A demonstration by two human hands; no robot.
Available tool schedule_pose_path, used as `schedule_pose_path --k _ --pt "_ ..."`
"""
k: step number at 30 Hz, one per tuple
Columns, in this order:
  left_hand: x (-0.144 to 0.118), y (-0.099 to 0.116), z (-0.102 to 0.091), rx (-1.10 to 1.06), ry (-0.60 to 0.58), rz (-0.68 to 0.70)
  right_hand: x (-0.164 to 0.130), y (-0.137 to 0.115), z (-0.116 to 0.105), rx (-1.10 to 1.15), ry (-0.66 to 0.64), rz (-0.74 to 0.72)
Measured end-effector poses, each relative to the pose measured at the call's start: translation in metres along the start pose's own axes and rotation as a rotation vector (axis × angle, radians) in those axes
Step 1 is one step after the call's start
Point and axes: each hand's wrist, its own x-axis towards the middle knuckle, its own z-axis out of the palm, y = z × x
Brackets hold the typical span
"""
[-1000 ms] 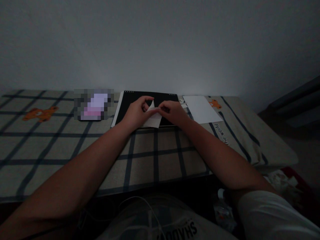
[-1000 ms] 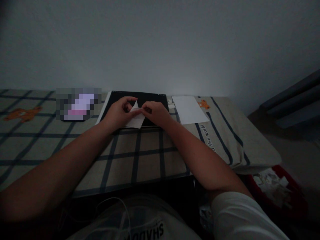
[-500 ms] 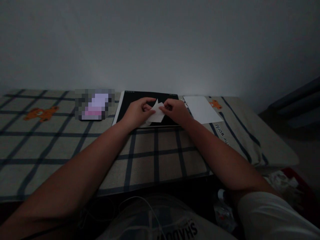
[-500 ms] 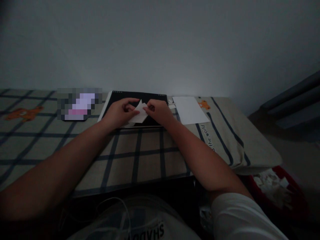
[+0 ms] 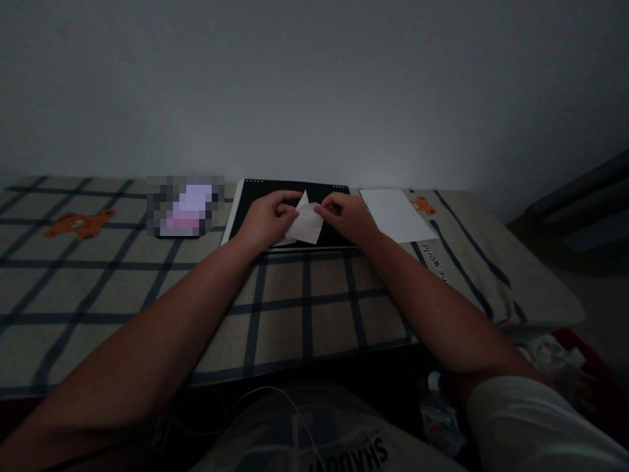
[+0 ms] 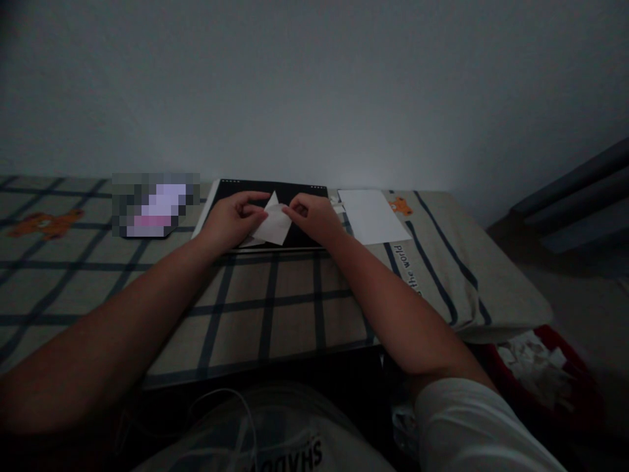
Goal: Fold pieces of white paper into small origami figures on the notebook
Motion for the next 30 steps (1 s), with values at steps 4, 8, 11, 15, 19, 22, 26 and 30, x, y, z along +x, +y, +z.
schedule_pose_path --k 4,8,11,15,19,22,26,30 --pt "0.0 -0.003 0.004 0.023 -0.007 -0.012 0.001 0.005 0.001 -0.002 0.01 0.02" --pt "-0.001 -0.008 0.007 0.05 -0.07 0.049 0.004 0.01 -0.001 -0.007 0.033 0.068" --pt "-0.002 -0.007 0.006 0.187 -0.09 0.142 0.005 0.013 -0.004 -0.021 0.021 0.102" --pt "-0.001 -0.002 0.001 0.442 -0.067 0.41 0.005 0.017 -0.006 -0.062 -0.034 0.088" --pt "0.002 -0.005 -0.001 0.458 -0.217 0.658 0.005 0.021 -0.007 -0.15 -0.053 0.064" --pt "0.003 -0.012 0.0 0.46 -0.339 0.666 0.005 0.022 -0.007 -0.183 -0.04 0.071" --pt "0.003 -0.019 -0.001 0.53 -0.402 0.562 0.004 0.02 -0.008 -0.121 0.01 0.1" --pt "0.004 -0.019 -0.002 0.633 -0.376 0.488 0.003 0.016 -0.009 -0.107 0.054 0.136"
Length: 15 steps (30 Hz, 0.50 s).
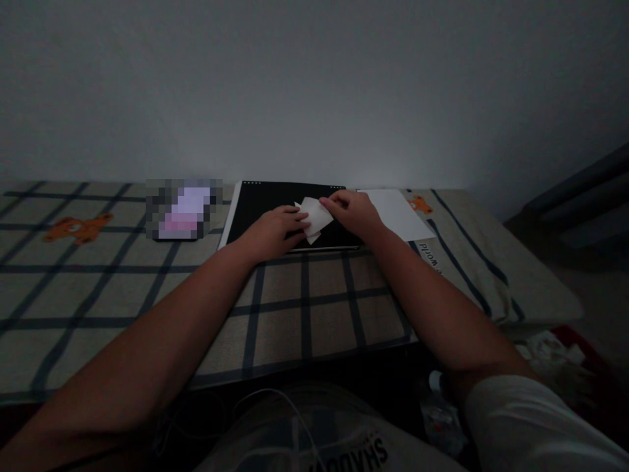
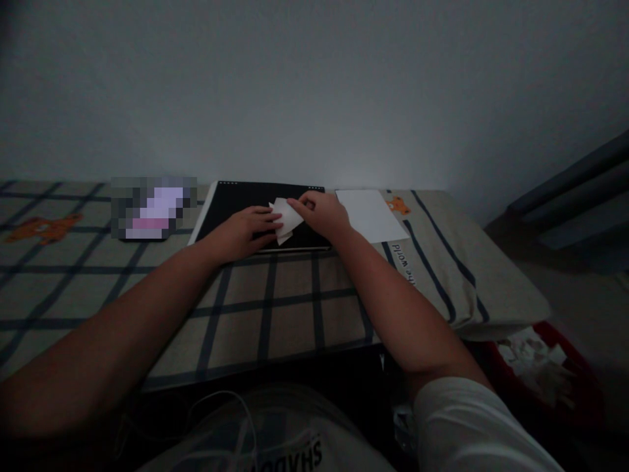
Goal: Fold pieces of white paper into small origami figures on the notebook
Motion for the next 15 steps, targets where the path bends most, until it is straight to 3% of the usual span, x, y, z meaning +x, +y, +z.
schedule_pose_path --k 6,11,15 --pt "-0.001 0.007 -0.001 0.127 -0.108 -0.136 0.001 0.004 0.004 -0.082 -0.049 0.078" --pt "-0.002 0.01 -0.001 0.125 -0.146 -0.138 0.002 0.01 0.007 -0.053 -0.066 0.098" --pt "-0.002 0.013 -0.005 0.092 -0.081 -0.046 0.003 0.01 0.006 -0.031 -0.061 0.093"
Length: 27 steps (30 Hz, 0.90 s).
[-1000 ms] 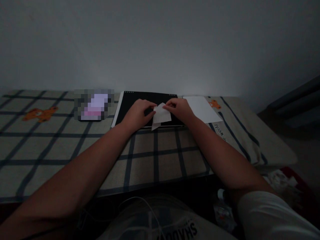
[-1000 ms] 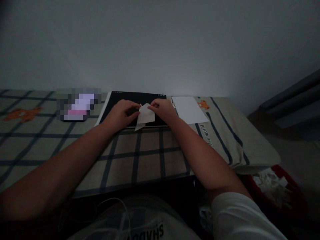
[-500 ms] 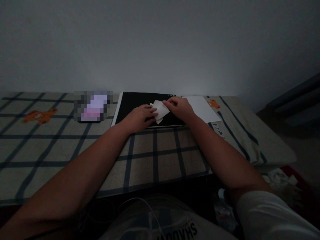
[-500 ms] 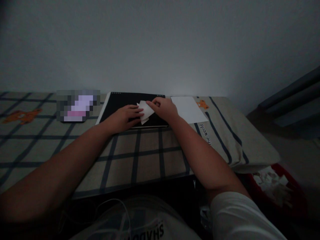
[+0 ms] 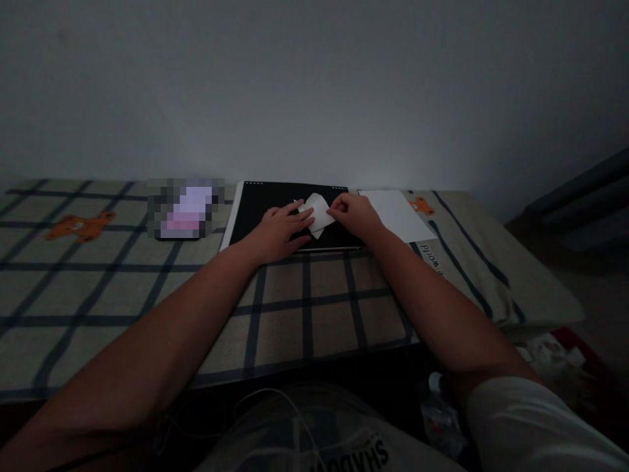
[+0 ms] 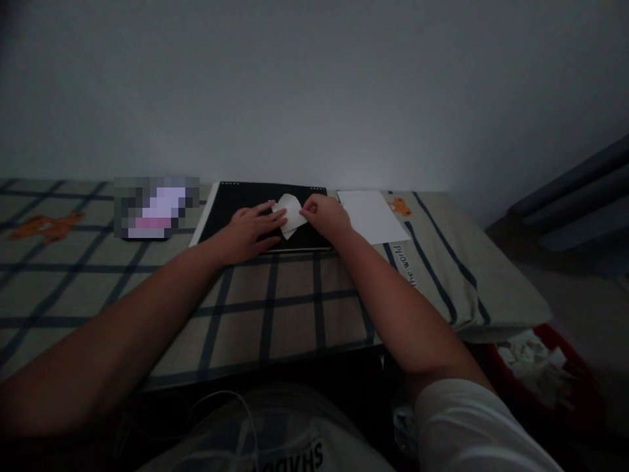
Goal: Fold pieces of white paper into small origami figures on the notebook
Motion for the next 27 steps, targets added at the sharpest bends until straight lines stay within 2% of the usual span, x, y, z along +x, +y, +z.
schedule_pose_path --k 2,5,9,14,20,27 --pt "-0.001 0.003 -0.005 -0.033 0.08 0.094 0.0 0.0 0.0 -0.004 0.004 -0.021" --pt "-0.001 0.005 -0.009 -0.085 0.187 0.163 0.0 -0.001 0.0 -0.019 -0.009 -0.079" --pt "0.0 -0.003 -0.003 -0.098 0.121 0.162 0.0 -0.002 0.0 -0.066 0.006 -0.127" --pt "0.002 -0.016 0.003 -0.079 0.078 0.055 -0.002 -0.003 -0.002 -0.138 0.023 -0.179" --pt "0.002 -0.012 0.0 -0.105 0.036 0.055 -0.005 -0.008 -0.006 -0.219 0.039 -0.232" --pt "0.003 -0.005 -0.003 0.017 0.001 0.048 -0.004 -0.008 -0.007 -0.248 0.037 -0.294"
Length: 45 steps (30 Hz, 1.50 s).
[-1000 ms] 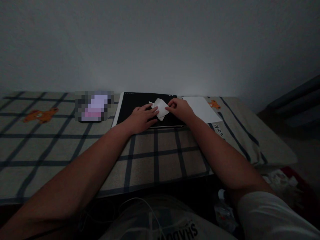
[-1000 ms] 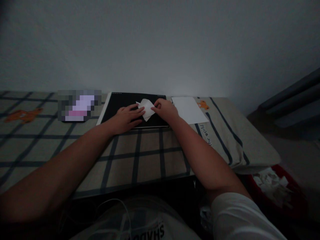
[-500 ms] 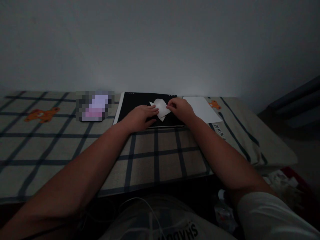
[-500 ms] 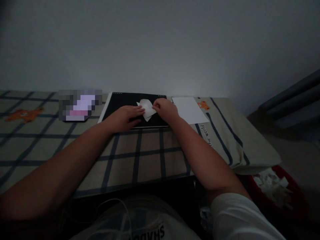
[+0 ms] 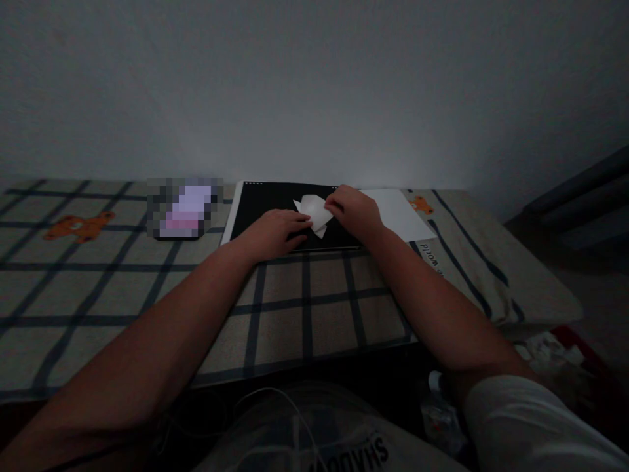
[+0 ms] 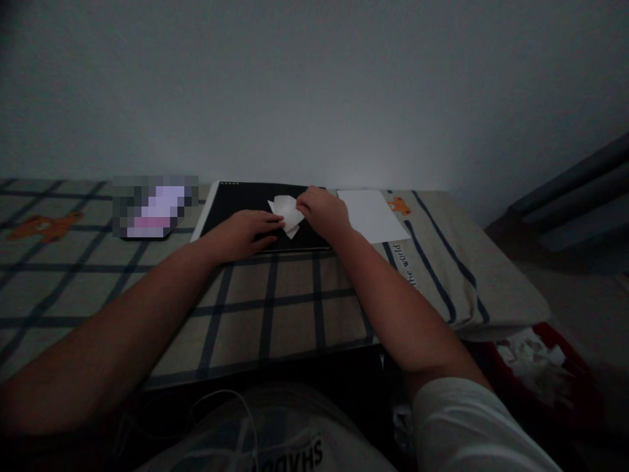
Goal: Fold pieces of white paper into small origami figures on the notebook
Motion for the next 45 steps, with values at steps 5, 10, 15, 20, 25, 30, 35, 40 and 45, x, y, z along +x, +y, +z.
schedule_pose_path --k 5,10,15,20,25,30,35,40,45 --pt "-0.002 0.005 0.001 0.093 0.044 -0.041 0.0 -0.003 -0.001 -0.038 -0.023 -0.018" --pt "-0.004 0.006 0.006 0.086 0.091 -0.128 0.0 0.0 0.003 0.031 -0.035 -0.011" --pt "-0.004 0.005 0.006 0.061 0.066 -0.151 0.001 0.006 0.011 0.082 -0.066 -0.005" --pt "-0.003 0.003 0.006 0.077 0.022 -0.166 0.002 0.006 0.014 0.03 -0.084 0.025" --pt "-0.003 0.009 -0.001 0.138 -0.102 -0.176 0.001 0.0 0.015 -0.077 -0.125 0.09" --pt "-0.004 0.017 -0.009 0.177 -0.19 -0.189 0.0 -0.004 0.014 -0.122 -0.118 0.043" --pt "-0.004 0.017 -0.009 0.195 -0.208 -0.214 0.0 -0.007 0.006 -0.183 -0.098 -0.039" --pt "-0.004 0.016 -0.007 0.212 -0.207 -0.216 -0.001 -0.014 -0.005 -0.273 -0.1 -0.139" --pt "-0.004 0.018 -0.004 0.231 -0.178 -0.224 -0.004 -0.019 -0.008 -0.368 -0.093 -0.206"
